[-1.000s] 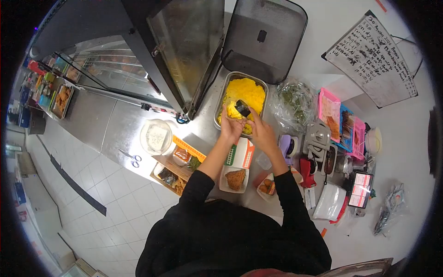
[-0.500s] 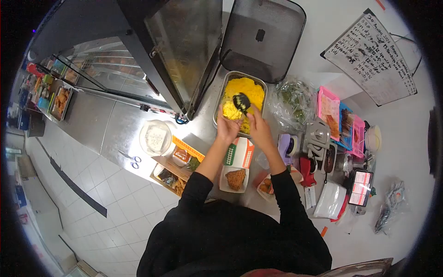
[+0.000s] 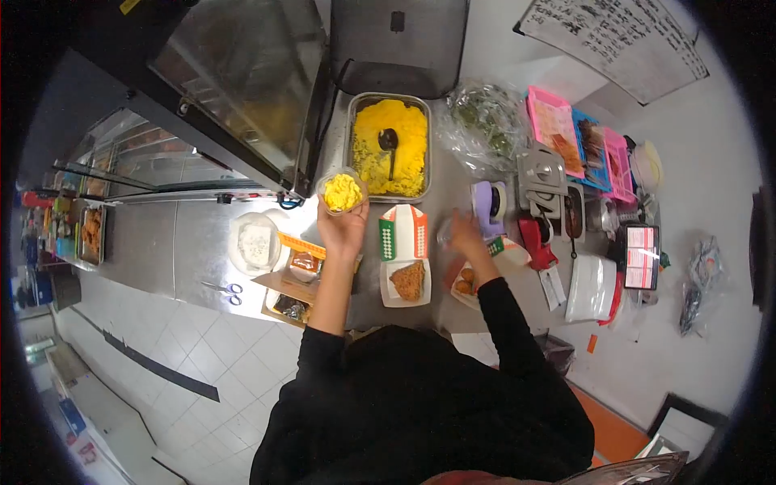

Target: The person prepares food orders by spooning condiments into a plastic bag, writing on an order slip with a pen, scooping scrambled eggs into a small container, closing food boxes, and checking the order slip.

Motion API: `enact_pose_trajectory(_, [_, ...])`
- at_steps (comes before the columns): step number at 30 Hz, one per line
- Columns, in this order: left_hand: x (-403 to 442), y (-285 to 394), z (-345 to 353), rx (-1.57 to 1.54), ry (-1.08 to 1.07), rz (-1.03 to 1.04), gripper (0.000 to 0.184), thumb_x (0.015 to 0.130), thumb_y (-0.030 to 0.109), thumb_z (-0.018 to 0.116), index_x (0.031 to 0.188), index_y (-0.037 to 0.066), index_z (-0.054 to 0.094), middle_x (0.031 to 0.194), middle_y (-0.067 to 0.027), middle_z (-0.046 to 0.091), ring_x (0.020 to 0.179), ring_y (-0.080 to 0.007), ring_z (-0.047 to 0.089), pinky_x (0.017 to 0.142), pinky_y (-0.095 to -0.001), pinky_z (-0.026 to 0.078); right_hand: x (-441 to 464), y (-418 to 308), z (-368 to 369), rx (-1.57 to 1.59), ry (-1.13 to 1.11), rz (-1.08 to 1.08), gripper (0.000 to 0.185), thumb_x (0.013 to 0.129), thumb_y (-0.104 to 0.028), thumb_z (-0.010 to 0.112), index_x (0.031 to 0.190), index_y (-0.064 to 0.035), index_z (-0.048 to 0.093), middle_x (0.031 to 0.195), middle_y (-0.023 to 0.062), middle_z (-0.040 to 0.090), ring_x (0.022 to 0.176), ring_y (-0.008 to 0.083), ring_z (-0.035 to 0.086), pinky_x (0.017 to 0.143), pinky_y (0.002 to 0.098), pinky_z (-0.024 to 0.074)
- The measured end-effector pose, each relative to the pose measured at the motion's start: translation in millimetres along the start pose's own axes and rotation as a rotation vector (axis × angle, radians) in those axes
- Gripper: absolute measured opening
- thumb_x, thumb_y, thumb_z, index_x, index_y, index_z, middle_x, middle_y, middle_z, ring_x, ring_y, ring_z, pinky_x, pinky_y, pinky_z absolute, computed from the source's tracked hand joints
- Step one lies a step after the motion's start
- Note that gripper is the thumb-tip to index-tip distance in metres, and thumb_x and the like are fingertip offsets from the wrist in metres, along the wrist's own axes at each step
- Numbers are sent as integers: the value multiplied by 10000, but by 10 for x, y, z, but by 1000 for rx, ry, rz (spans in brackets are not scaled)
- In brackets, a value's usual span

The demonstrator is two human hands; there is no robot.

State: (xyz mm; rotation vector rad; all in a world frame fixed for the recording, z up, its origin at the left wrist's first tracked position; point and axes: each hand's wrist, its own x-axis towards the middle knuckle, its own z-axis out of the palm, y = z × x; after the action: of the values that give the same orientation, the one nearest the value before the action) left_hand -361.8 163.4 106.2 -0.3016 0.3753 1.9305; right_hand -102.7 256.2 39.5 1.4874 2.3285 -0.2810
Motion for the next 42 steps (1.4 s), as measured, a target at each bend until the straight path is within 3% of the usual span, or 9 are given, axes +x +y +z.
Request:
enact_pose_trajectory(6, [-433, -248, 169, 169, -135, -164, 449, 966, 314, 316, 1304, 24, 382, 1329, -172, 442, 1217, -354, 453, 1032, -489, 400, -76, -6, 251, 222, 171, -62, 694, 761, -207, 724, 1315, -4, 359, 1134, 263, 546, 1085, 411, 538, 930, 490, 438])
enact_pose_trajectory(9, [-542, -433, 146, 186, -120, -170, 404, 972, 286, 299, 1268, 30, 399, 1280, -166, 473, 1201, -321, 468, 1022, -486, 414, -260, -16, -300, 832, 281, 134, 549, 791, -175, 694, 1236, -30, 406, 1010, 194, 615, 931, 317, 622, 791, 453, 512])
enact_pose_trajectory(13, [-735, -690, 110, 294, -128, -239, 446, 994, 367, 276, 1289, 53, 393, 1271, -126, 488, 1183, -274, 485, 1006, -457, 425, -903, -57, -845, 2165, 188, -88, 225, 907, -177, 587, 1084, -44, 543, 845, 27, 573, 789, 103, 563, 734, 351, 491])
enact_pose_trajectory(19, [-1072, -1201, 46, 487, -164, -419, 533, 985, 495, 267, 1329, 102, 373, 1270, -77, 491, 1176, -205, 481, 992, -362, 399, -1006, -249, -474, 1794, 432, 40, 235, 963, -255, 514, 1025, -42, 593, 857, -17, 525, 764, 52, 474, 727, 207, 414])
enact_pose_trajectory(27, [-1362, -1587, -94, 593, -274, -532, 558, 952, 535, 374, 1276, 83, 418, 1195, -68, 533, 1102, -178, 523, 947, -348, 416, -1376, -34, -255, 1137, 841, 20, 256, 964, -269, 502, 1006, -34, 592, 930, 16, 551, 880, 93, 520, 774, 256, 425])
enact_pose_trajectory(31, [-1451, -1961, -300, 1060, -290, -321, 540, 940, 499, 453, 1212, 35, 494, 1144, -117, 552, 1034, -158, 527, 906, -307, 403, -1655, 201, -82, 1667, 770, 190, 222, 927, -207, 541, 942, 8, 591, 920, 124, 593, 874, 215, 587, 774, 318, 448])
enact_pose_trajectory(34, [-1581, -2267, -398, 1456, -439, -111, 516, 937, 496, 460, 1124, 22, 538, 1039, -134, 591, 959, -196, 568, 854, -307, 433, -1993, 546, 21, 1685, 492, 450, 211, 925, -185, 539, 924, 23, 572, 839, 126, 606, 811, 193, 600, 725, 335, 462])
enact_pose_trajectory(37, [-1636, -2717, -607, 1606, -368, -76, 494, 946, 462, 457, 1024, -16, 552, 787, -181, 604, 746, -248, 602, 666, -360, 454, -2263, 686, 311, 1134, 969, 292, 217, 933, -187, 520, 888, 23, 555, 750, 117, 587, 734, 169, 578, 688, 341, 461])
enact_pose_trajectory(42, [-1847, -3285, -824, 1661, -410, 201, 374, 919, 303, 436, 783, -34, 525, 607, -233, 523, 583, -341, 572, 542, -443, 397, -2396, 1193, 867, 1368, 778, 367, 238, 952, -201, 483, 855, 10, 536, 758, 112, 574, 718, 151, 533, 658, 313, 435])
